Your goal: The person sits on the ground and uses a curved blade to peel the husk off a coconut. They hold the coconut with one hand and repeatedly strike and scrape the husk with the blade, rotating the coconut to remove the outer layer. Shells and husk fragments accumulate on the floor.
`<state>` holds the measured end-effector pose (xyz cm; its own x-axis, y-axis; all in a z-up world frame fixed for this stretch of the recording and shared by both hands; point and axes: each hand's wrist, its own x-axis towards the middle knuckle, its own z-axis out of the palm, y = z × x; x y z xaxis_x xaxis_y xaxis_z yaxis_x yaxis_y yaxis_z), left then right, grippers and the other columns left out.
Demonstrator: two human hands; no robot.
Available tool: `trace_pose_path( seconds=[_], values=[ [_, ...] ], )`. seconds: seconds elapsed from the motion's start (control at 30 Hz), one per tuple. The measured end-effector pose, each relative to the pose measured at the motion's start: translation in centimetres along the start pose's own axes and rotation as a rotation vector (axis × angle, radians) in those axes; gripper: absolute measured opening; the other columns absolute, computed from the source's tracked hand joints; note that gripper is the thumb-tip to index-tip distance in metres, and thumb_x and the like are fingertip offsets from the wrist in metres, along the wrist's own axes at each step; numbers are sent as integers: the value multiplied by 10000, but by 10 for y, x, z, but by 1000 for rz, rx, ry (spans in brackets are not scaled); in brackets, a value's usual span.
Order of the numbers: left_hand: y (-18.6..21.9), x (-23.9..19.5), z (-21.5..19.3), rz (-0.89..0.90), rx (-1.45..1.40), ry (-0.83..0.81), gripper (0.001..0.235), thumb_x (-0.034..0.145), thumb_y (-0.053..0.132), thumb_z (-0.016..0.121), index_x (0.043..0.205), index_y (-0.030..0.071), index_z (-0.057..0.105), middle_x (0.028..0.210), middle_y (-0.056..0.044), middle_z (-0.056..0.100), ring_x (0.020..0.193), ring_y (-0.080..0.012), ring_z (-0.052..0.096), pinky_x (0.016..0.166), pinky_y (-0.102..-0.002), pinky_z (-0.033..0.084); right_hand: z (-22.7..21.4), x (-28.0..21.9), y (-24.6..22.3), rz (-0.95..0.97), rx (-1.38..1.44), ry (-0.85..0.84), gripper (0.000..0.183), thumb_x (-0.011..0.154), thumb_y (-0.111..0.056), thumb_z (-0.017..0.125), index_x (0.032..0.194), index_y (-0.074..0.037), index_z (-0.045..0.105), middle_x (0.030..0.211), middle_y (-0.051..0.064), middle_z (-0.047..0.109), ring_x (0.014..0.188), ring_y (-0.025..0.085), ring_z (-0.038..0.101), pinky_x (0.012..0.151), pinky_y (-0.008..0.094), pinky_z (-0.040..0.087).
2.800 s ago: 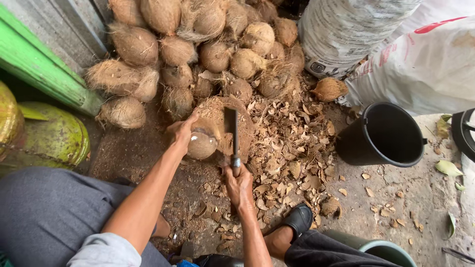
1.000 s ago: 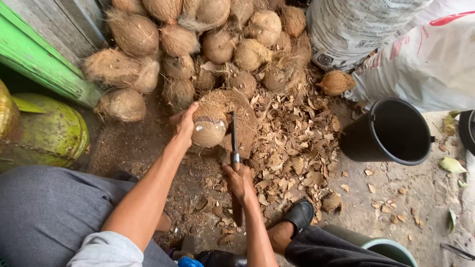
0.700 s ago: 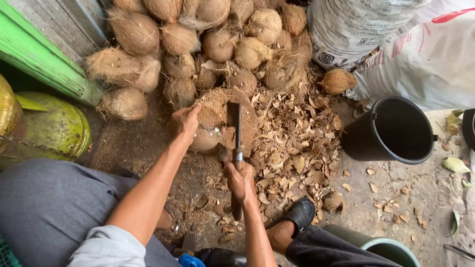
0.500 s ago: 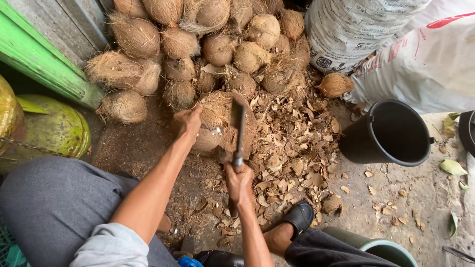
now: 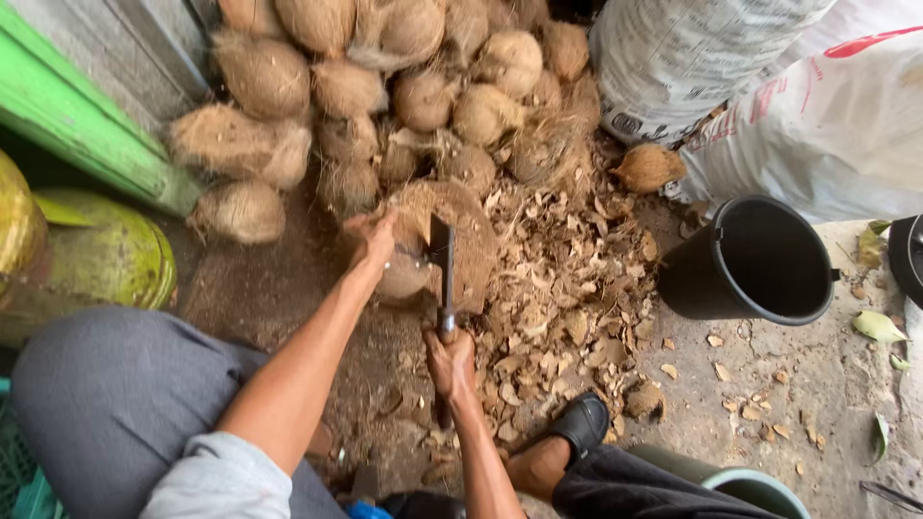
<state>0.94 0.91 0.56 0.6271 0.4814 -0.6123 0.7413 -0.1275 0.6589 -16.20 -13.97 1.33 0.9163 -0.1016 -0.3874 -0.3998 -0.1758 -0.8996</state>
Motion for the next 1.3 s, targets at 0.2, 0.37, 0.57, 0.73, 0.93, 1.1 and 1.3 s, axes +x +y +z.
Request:
trace_pose_path(
  seconds=[0.2, 0.37, 0.57, 0.73, 0.93, 1.1, 1.3],
  values=[
    [-5, 18, 7, 50, -33, 69, 653, 873, 391, 794, 1335, 27, 510, 1177, -181, 601, 985, -266, 618, 836, -422, 522, -11, 5, 2, -343, 324, 64, 335, 995, -295, 646, 720, -114, 581, 603, 11, 589, 428, 79, 478, 338, 222, 395],
    [-18, 7, 4, 80, 16, -11, 386, 964, 412, 720, 931, 32, 662, 821, -124, 634, 636, -195, 526, 543, -363, 457, 7, 7, 14, 11, 447, 54, 258, 983, -255, 565, 764, -127, 609, 607, -25, 536, 423, 49, 406, 323, 205, 312],
    [1, 8, 4, 109, -66, 38, 350, 922, 322, 765, 730, 109, 564, 613, -30, 548, 489, -132, 415, 451, -304, 387, -8, 15, 5, -100, 95, 170, 308, 981, -255, 639, 724, -93, 589, 577, 12, 587, 420, 88, 494, 331, 266, 430],
    [-8, 4, 3, 82, -38, 41, 339, 939, 348, 735, 768, 86, 604, 680, -73, 621, 536, -169, 488, 480, -315, 421, 8, 19, 21, -131, -42, 122, 391, 1054, -315, 536, 727, -113, 611, 543, 21, 577, 376, 131, 435, 319, 282, 356],
    [2, -11, 0, 175, 39, 105, 363, 900, 461, 758, 888, 123, 626, 976, -85, 647, 793, -205, 587, 729, -380, 480, -8, 18, 19, 125, -17, 97, 340, 1021, -285, 605, 741, -94, 584, 562, 31, 584, 387, 119, 464, 333, 285, 393],
    [7, 2, -18, 94, -74, -44, 425, 830, 467, 813, 978, 93, 676, 1188, -142, 620, 1017, -265, 578, 902, -454, 453, -17, 33, -3, -35, 200, 73, 272, 960, -220, 651, 729, -104, 566, 540, 34, 564, 382, 113, 507, 337, 282, 464],
    [-3, 10, -32, 12, -214, -198, 501, 776, 449, 859, 1100, 82, 750, 1416, -187, 575, 1226, -303, 532, 1023, -543, 402, -3, 17, 37, 41, 155, -80, 376, 943, -256, 654, 639, -129, 471, 501, 4, 477, 342, 105, 354, 307, 268, 335]
  ],
)
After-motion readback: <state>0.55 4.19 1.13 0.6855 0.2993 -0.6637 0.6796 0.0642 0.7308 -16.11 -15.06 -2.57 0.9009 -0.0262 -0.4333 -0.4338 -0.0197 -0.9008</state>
